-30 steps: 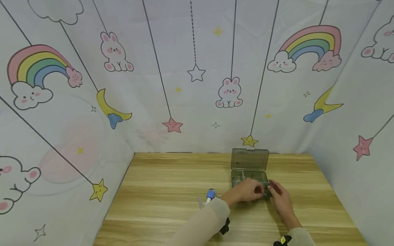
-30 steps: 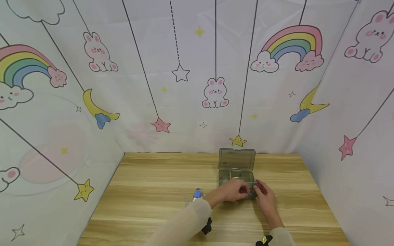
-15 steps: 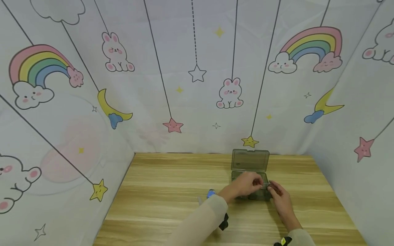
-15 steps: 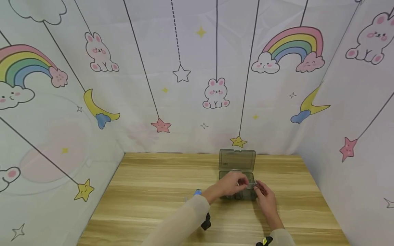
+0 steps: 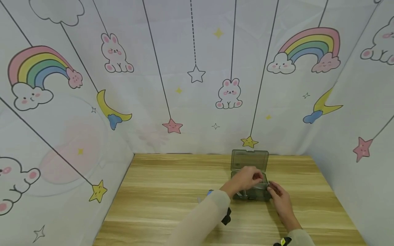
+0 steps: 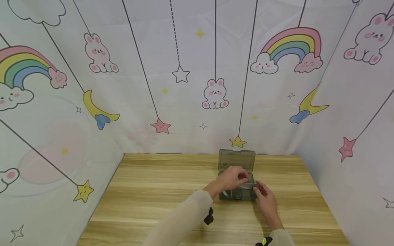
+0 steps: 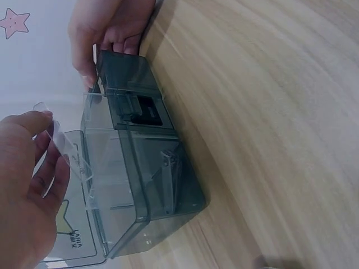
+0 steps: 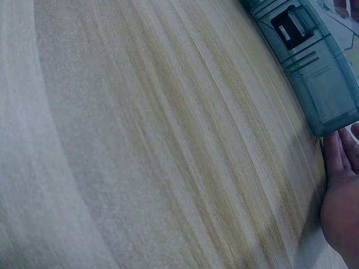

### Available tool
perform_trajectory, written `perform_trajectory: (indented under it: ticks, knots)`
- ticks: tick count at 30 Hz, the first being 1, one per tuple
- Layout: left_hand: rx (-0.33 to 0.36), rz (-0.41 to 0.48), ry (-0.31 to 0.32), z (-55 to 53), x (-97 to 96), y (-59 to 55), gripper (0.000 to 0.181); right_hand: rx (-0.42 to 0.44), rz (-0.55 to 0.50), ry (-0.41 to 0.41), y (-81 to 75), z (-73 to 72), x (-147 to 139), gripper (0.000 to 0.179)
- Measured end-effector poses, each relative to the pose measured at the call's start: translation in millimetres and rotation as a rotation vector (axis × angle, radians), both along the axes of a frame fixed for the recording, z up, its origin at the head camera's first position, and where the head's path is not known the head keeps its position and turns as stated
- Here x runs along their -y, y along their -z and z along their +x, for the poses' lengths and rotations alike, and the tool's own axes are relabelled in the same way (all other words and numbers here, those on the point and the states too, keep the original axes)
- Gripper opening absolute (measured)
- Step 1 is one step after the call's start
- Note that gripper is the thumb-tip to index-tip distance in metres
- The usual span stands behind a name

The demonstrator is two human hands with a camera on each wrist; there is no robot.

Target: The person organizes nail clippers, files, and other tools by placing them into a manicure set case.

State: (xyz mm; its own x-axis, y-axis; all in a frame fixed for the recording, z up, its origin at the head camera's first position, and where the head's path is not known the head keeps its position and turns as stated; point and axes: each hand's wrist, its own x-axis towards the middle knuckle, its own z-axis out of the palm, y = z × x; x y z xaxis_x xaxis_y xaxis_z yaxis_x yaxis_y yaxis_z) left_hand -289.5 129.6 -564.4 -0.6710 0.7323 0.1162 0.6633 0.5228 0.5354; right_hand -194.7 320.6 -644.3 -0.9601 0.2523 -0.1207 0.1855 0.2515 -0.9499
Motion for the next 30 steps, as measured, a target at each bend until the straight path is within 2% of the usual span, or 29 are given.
perform_trajectory:
  ticks: [6,12,17,25,30]
  knots:
    - [-0.035,-0.013,-0.020,-2.2,-2.7,1.5,0.016,-0.026,0.010,0.005,-0.5,0.0,2,0.058]
    - [-0.093,-0.006,-0.045,-4.6,-6.2,-2.2,0.016,-0.052,0.017,0.011,-1.1,-1.2,3,0.056]
    - [-0.087,-0.023,-0.068,-5.0,-7.3,-1.8,0.017,-0.065,0.019,0.014,0.1,-2.0,3,0.054]
    - [-0.072,-0.046,-0.061,-3.7,-6.2,7.4,0.017,-0.030,0.018,0.013,0.2,-0.5,4,0.056]
    - [-0.041,-0.083,-0.068,-1.9,-5.1,9.2,0.025,-0.015,0.001,0.004,-1.8,0.7,4,0.056]
